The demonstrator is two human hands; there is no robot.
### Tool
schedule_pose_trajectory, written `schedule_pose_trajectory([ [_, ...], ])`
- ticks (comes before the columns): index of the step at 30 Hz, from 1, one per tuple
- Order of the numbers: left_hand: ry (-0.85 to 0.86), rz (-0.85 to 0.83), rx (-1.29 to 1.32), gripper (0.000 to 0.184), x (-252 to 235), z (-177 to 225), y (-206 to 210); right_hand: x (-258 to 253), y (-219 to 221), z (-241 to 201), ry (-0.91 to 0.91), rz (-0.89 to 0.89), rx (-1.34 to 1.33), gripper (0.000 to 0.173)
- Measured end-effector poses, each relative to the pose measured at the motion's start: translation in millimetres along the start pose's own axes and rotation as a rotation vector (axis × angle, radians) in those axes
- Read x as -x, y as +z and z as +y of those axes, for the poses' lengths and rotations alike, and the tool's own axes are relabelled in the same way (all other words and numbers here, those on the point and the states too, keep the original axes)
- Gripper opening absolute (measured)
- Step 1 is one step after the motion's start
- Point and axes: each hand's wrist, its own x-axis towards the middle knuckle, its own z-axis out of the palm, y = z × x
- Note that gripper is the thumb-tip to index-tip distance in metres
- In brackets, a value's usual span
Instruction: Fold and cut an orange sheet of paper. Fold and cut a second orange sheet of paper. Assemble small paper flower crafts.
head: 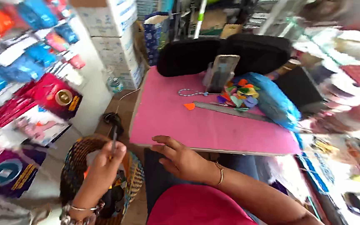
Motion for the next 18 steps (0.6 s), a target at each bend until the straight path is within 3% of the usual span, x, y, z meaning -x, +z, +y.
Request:
schedule_pose_trajectory([
  [5, 0.253, -0.315, -0.342, 0.039, -45, 61, 98, 65, -70, 51, 0.363, 0.28, 0.132, 0.036],
  [10, 0.566, -0.474, -0.631, 0.03, -77, 108, 189, 126, -138, 77, 0.691, 0.499, 0.32, 0.039],
  [14, 0.604, -0.561, -0.685, 0.036, -101, 134, 234, 146, -177, 98, 0.782, 0.624, 0.43, 0.038],
  [18, 0.584, -0.59, -0.63, 0.044, -127, 155, 250, 125, -224, 129, 0.807, 0.604, 0.501, 0.03],
])
